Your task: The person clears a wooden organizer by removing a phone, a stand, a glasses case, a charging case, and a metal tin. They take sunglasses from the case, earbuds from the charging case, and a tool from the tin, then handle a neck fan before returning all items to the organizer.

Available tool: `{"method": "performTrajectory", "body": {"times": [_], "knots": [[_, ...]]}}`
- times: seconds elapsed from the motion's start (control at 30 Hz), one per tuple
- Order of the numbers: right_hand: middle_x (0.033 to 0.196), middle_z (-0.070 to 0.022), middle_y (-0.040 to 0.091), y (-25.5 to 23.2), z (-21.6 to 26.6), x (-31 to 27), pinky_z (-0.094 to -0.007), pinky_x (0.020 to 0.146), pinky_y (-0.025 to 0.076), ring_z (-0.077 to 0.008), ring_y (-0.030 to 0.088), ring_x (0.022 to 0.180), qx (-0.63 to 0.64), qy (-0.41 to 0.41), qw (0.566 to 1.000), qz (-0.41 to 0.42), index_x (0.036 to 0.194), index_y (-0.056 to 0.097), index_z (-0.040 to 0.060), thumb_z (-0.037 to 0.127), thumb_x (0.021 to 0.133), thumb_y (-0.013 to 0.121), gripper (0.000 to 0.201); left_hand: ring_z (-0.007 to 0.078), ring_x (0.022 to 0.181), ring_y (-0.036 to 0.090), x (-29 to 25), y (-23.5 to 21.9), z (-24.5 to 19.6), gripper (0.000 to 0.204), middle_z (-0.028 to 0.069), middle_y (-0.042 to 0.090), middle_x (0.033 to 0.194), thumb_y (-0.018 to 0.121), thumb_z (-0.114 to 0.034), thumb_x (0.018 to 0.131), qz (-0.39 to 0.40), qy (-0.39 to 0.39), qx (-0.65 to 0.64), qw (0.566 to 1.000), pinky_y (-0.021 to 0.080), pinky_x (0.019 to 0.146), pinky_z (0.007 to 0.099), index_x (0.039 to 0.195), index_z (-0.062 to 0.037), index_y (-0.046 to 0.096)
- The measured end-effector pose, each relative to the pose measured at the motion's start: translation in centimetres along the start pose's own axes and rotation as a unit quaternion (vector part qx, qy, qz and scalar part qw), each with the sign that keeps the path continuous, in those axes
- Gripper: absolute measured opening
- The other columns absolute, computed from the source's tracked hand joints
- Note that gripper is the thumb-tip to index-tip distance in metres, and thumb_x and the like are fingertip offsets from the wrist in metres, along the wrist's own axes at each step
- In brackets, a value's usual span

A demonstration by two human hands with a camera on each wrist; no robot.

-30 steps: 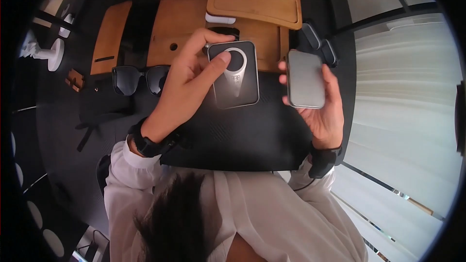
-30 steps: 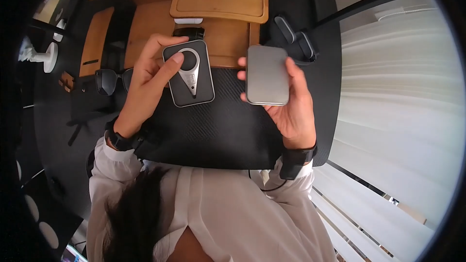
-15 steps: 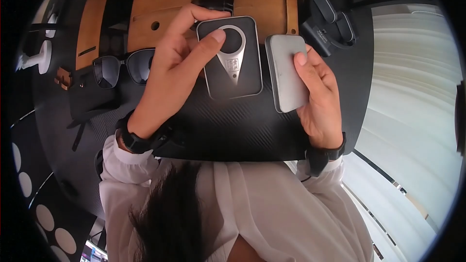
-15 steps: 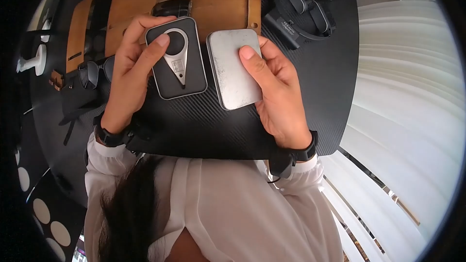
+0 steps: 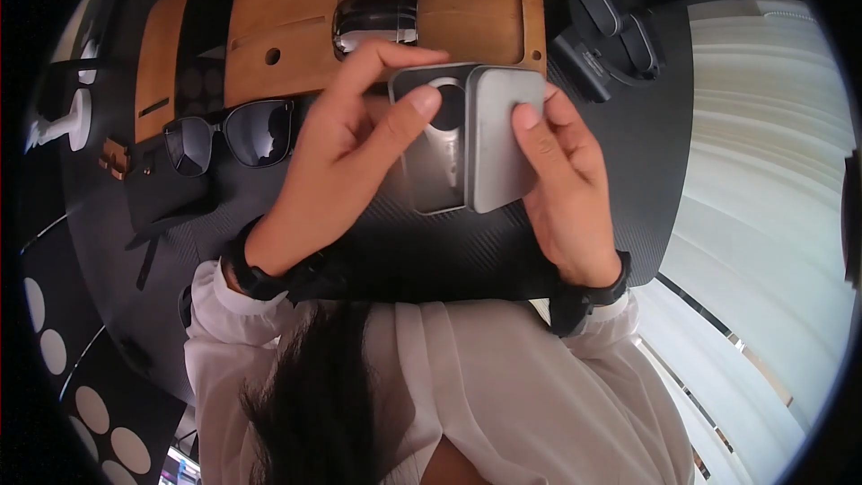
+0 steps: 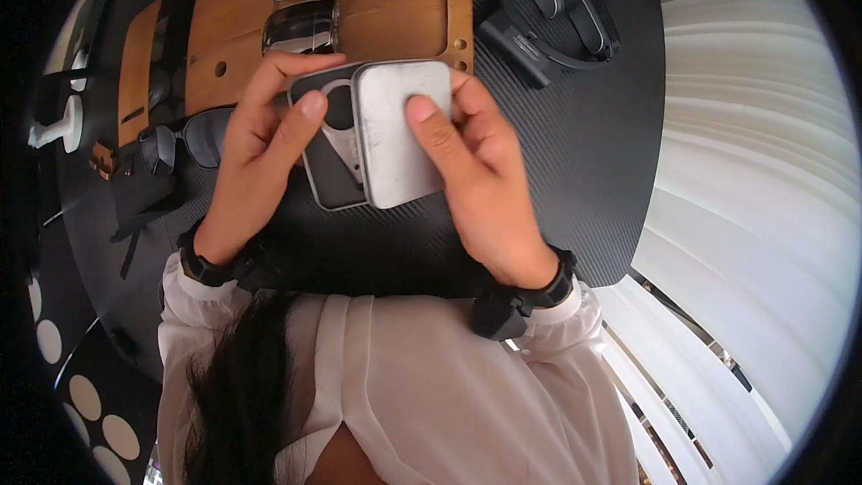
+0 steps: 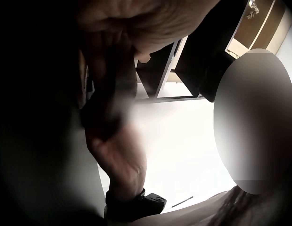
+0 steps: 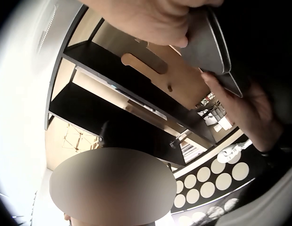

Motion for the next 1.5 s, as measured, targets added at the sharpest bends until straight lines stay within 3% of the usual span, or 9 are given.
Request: {"method": "performTrajectory", "body": {"times": [0.17, 0.47, 0.97, 1.07, 1.23, 1.3, 1.4, 1.43, 1.5], "knots": [[0.118, -0.0044, 0.065, 0.4, -0.1, 0.1, -0.0246, 0.095, 0.048, -0.0097, 0.06, 0.105, -0.026, -0.018, 0.999, 0.0, 0.134, 0.054, -0.0006, 0.019, 0.106, 0.06, 0.034, 0.0147, 0.107, 0.065, -0.4, 2.2, 0.1, 0.059, 0.0143, 0.064, 0.127, 0.063, 0.0, 0.099, 0.067, 0.027, -0.099, 0.992, 0.052, 0.088, 0.0262, 0.15, -0.0027, 0.034], [0.123, -0.006, 0.063, 1.2, 0.6, 0.2, -0.0255, 0.098, 0.046, -0.012, 0.058, 0.113, -0.121, -0.095, 0.988, 0.032, 0.145, 0.05, -0.0009, 0.014, 0.103, 0.064, 0.047, 0.0098, 0.104, 0.062, -0.7, 2.4, 0.2, 0.052, 0.0126, 0.067, 0.118, 0.065, 0.0, 0.097, 0.041, 0.056, -0.113, 0.991, 0.05, 0.085, 0.0239, 0.143, -0.0015, 0.039], [0.14, -0.0102, 0.057, 0.7, 0.5, -0.1, -0.0268, 0.109, 0.038, -0.0149, 0.052, 0.127, -0.1, -0.118, 0.988, 0.006, 0.15, 0.049, 0.0003, 0.005, 0.105, 0.055, 0.046, 0.0157, 0.122, 0.058, -0.8, 2.7, 0.1, 0.058, 0.012, 0.059, 0.134, 0.06, -0.002, 0.102, 0.091, 0.074, -0.12, 0.986, 0.048, 0.099, 0.029, 0.153, -0.0033, 0.033], [0.145, -0.0132, 0.054, 1.6, 1.3, -0.4, -0.0315, 0.111, 0.038, -0.0214, 0.051, 0.131, -0.132, -0.133, 0.98, 0.063, 0.152, 0.048, 0.0032, 0.0, 0.098, 0.062, 0.055, 0.016, 0.12, 0.06, -0.5, 2.0, -0.5, 0.057, 0.0111, 0.06, 0.133, 0.059, -0.005, 0.103, 0.089, 0.093, -0.142, 0.982, 0.049, 0.099, 0.0293, 0.154, -0.0038, 0.035], [0.155, -0.0172, 0.046, 5.7, 5.1, -2.8, -0.0446, 0.118, 0.031, -0.0382, 0.038, 0.145, -0.484, -0.373, 0.785, 0.103, 0.138, 0.062, 0.0007, 0.007, 0.08, 0.078, 0.06, 0.0128, 0.111, 0.065, -0.4, -0.1, -0.3, 0.051, 0.0089, 0.065, 0.126, 0.056, -0.017, 0.106, 0.056, 0.011, -0.119, 0.991, 0.054, 0.092, 0.0288, 0.153, -0.0035, 0.04], [0.144, -0.0194, 0.059, 6.3, 5.6, -3.5, -0.0474, 0.117, 0.035, -0.0422, 0.045, 0.142, -0.531, -0.437, 0.715, 0.129, 0.12, 0.074, -0.0012, 0.015, 0.076, 0.082, 0.047, 0.0119, 0.106, 0.067, -0.4, -0.3, 0.1, 0.049, 0.0084, 0.066, 0.123, 0.053, -0.022, 0.108, 0.051, -0.011, -0.116, 0.992, 0.057, 0.088, 0.0284, 0.152, -0.0033, 0.042], [0.122, -0.018, 0.072, 5.9, 5.7, -3.5, -0.0467, 0.107, 0.047, -0.0401, 0.063, 0.126, -0.499, -0.421, 0.739, 0.165, 0.114, 0.075, -0.0024, 0.018, 0.077, 0.083, 0.043, 0.0122, 0.098, 0.07, -0.4, 0.1, 1.2, 0.047, 0.0085, 0.069, 0.116, 0.05, -0.028, 0.109, 0.042, -0.037, -0.144, 0.988, 0.059, 0.081, 0.0272, 0.149, -0.0027, 0.045], [0.107, -0.0179, 0.076, 5.6, 6.4, -3.6, -0.0417, 0.094, 0.056, -0.0358, 0.073, 0.109, -0.464, -0.458, 0.746, 0.136, 0.11, 0.074, -0.0042, 0.018, 0.079, 0.084, 0.039, 0.013, 0.094, 0.071, -0.4, 0.2, 1.7, 0.047, 0.0091, 0.069, 0.112, 0.049, -0.03, 0.11, 0.048, -0.052, -0.141, 0.987, 0.059, 0.079, 0.0269, 0.147, -0.0024, 0.047], [0.103, -0.0166, 0.076, 4.1, 6.9, -3.8, -0.037, 0.085, 0.058, -0.0312, 0.075, 0.096, -0.442, -0.407, 0.797, 0.062, 0.108, 0.073, -0.004, 0.013, 0.077, 0.085, 0.037, 0.0124, 0.087, 0.071, -0.5, 0.7, 1.7, 0.044, 0.0078, 0.07, 0.103, 0.051, -0.031, 0.109, 0.064, -0.066, -0.145, 0.985, 0.058, 0.076, 0.025, 0.142, -0.0015, 0.051]]}}
Point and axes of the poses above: each hand's wrist, its own x-axis towards the middle knuckle, its own y-axis out of the palm, z = x × y, the point moved 10 cm from there along x, towards the middle knuckle
